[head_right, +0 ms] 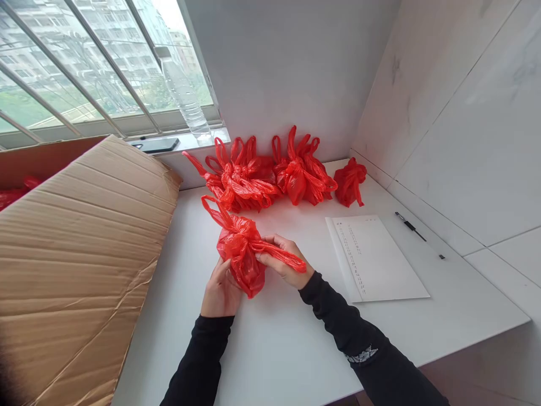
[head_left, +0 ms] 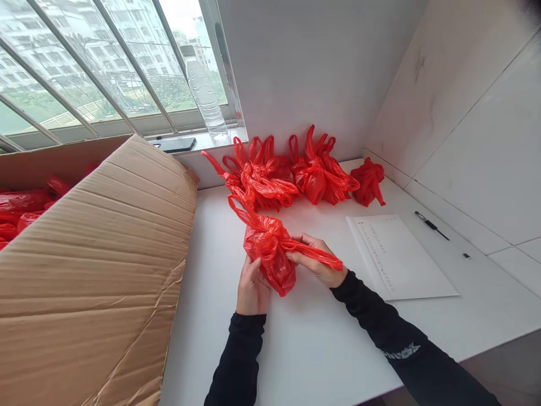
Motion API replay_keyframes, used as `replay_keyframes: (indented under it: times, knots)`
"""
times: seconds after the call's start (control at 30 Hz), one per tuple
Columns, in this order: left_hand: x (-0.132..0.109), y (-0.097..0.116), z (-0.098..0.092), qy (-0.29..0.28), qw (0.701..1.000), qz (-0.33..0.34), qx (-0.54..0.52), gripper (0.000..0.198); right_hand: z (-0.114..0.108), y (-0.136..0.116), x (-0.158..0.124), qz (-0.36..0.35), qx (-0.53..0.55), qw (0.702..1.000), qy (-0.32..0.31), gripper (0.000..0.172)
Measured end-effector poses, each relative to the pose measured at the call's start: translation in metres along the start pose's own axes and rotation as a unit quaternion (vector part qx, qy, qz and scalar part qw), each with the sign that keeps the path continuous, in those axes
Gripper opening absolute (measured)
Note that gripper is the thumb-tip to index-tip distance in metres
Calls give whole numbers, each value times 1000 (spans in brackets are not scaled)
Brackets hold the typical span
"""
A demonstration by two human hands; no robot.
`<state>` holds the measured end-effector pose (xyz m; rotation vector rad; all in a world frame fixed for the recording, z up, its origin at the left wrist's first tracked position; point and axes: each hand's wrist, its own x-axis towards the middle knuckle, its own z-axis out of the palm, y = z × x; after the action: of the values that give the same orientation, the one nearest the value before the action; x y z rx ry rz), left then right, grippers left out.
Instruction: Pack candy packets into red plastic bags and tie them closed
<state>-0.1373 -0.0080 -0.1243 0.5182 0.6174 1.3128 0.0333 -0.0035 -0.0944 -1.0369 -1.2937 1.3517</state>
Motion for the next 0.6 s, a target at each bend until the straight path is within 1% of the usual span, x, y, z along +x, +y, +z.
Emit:
replay_keyframes:
  times: [0.07, 0.13, 0.17, 0.23, 0.3, 0.4, 0.5, 0.57, 0.6]
  knots:
    - [-3, 0, 7, -30, 1000, -1, 9, 56, 0, -1, -1, -1, -5, 1000, 8, 29]
    - [-4, -2, 13, -50, 998, 16, 46, 62, 1, -2, -1, -2, -13, 1000, 15, 28]
    - [-4, -3, 14, -47, 996, 26, 65, 64, 2, -3, -1, -5, -20, 1000, 22, 25]
    - [-3, -5, 13, -22, 996, 31, 83, 64, 3, -4, -1, -17, -33, 998, 42, 22]
    - [-1, -6, 9, 1, 997, 30, 76, 61, 3, -2, 1, -16, -27, 998, 54, 26]
    - [3, -5, 2, 12, 998, 30, 56, 60, 2, 1, 3, 6, -1, 999, 38, 35]
    - [7, -4, -4, 17, 999, 33, 34, 56, 3, 4, 3, -1, -25, 1000, 9, 40]
    - [8, -5, -5, 15, 999, 33, 27, 50, 4, 6, 3, -6, -34, 999, 4, 45]
    - [9, -5, -6, 12, 999, 31, 28, 47, 4, 7, 4, -5, -31, 999, 8, 45]
